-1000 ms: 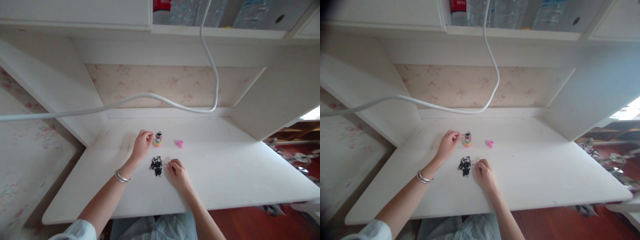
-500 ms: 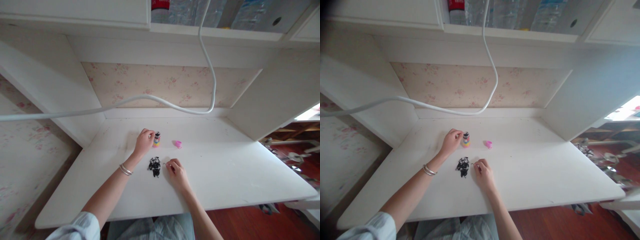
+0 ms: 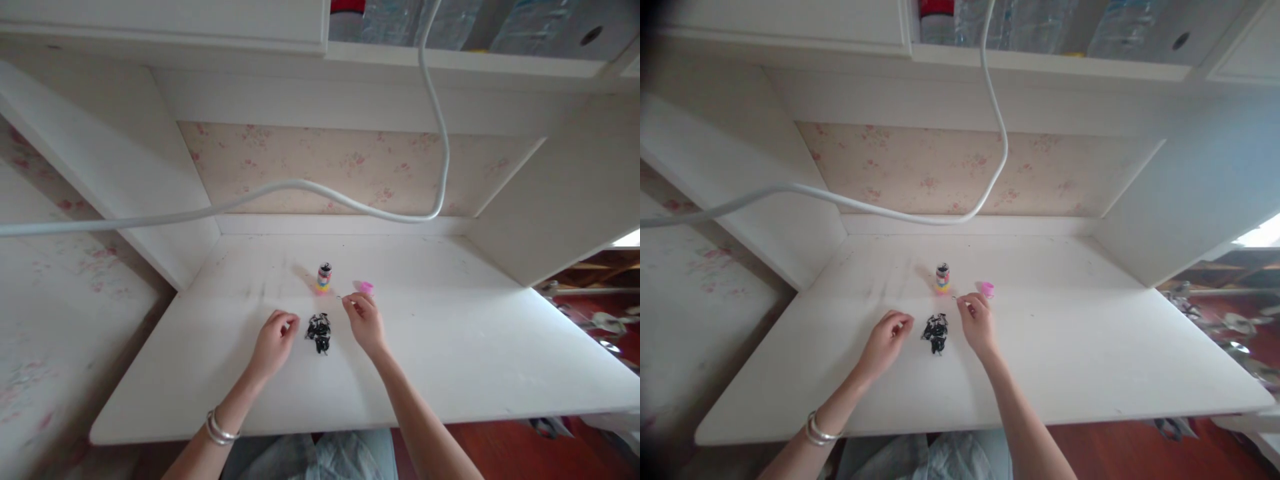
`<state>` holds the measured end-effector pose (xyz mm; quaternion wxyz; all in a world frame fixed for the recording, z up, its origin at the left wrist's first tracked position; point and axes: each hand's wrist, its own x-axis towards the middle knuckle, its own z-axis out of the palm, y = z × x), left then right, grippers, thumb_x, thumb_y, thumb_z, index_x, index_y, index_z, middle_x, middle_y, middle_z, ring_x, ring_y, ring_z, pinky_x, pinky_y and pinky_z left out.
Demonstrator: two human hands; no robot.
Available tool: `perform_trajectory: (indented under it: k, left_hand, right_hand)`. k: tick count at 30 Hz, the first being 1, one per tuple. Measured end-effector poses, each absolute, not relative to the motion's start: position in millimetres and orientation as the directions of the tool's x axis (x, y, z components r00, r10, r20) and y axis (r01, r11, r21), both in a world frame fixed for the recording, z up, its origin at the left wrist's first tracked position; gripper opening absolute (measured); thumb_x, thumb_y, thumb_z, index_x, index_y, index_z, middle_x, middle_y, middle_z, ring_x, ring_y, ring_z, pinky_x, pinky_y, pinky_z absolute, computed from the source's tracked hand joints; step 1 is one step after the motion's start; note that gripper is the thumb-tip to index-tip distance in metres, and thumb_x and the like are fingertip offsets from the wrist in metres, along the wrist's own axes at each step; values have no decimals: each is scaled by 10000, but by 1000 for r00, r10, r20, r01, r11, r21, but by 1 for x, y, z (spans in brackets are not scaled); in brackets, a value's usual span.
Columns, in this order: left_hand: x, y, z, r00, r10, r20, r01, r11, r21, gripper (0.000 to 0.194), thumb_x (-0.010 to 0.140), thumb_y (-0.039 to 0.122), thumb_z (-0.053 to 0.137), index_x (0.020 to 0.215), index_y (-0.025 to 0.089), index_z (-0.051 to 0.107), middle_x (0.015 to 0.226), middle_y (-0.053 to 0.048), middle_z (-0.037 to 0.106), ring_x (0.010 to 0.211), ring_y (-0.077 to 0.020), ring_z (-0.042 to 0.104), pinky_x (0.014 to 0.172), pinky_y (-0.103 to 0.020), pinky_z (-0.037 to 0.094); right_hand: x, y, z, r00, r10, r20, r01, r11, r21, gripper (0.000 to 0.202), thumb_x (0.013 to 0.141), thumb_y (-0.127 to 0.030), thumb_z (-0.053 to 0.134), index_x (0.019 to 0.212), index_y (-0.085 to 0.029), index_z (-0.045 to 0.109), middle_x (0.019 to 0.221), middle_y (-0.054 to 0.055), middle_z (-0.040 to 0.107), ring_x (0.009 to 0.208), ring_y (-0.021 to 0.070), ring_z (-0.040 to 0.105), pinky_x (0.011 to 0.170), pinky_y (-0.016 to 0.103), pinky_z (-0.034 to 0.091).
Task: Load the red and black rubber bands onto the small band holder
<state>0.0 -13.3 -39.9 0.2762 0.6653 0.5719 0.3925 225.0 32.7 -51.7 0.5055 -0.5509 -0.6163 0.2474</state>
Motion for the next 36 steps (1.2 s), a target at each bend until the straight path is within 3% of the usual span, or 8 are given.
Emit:
perform_trajectory:
  k: [6, 14, 25, 28, 31, 36]
  left_hand:
    - [-14, -69, -63, 19, 996, 86, 556, -82, 827, 274, 920, 372, 445, 944, 190, 649, 901, -39, 609, 709, -135, 551, 676, -264, 457]
    - [-22, -83, -66, 20, 997, 80, 558, -78, 826, 295, 932, 385, 422, 966, 201, 650, 901, -37, 598, 710, -138, 543, 675, -262, 446]
    - [-22, -79, -65, 47, 997, 67, 584, -82, 807, 305, 938, 399, 407, 973, 208, 642, 906, -36, 591, 694, -131, 535, 657, -258, 437]
    - [-23, -80, -66, 48, 996, 79, 580, -92, 810, 296, 940, 391, 407, 975, 214, 641, 906, -33, 594, 690, -128, 535, 658, -257, 440]
    - [-23, -80, -67, 53, 994, 92, 584, -105, 805, 287, 939, 384, 410, 971, 216, 641, 911, -32, 598, 683, -126, 534, 655, -256, 442]
    - [-22, -81, -67, 64, 993, 96, 602, -115, 790, 310, 943, 388, 389, 958, 211, 643, 911, -43, 607, 683, -132, 534, 652, -260, 448]
  right_hand:
    - [205, 77, -3, 73, 880, 470, 531, 364, -765, 251, 872, -395, 527, 850, -200, 684, 926, 35, 605, 652, 102, 525, 631, 248, 449]
    - [190, 105, 0, -17, 859, 512, 710, 371, -599, 230, 854, -338, 507, 838, -208, 696, 942, 38, 613, 631, 114, 528, 673, 281, 448]
    - [195, 107, -1, -28, 865, 501, 687, 381, -619, 217, 824, -308, 524, 842, -211, 717, 956, 42, 612, 615, 108, 537, 649, 275, 467]
    - [199, 100, 1, -116, 869, 480, 760, 389, -520, 258, 854, -310, 493, 963, -252, 720, 1040, 36, 599, 652, 111, 544, 665, 278, 467]
    - [201, 92, 5, -240, 859, 451, 831, 422, -362, 293, 859, -283, 481, 1055, -294, 698, 1126, 36, 575, 851, 160, 573, 744, 298, 468]
    - [199, 87, 14, -302, 873, 384, 887, 404, -222, 308, 859, -266, 467, 1084, -301, 674, 1179, 38, 555, 992, 209, 545, 763, 322, 472]
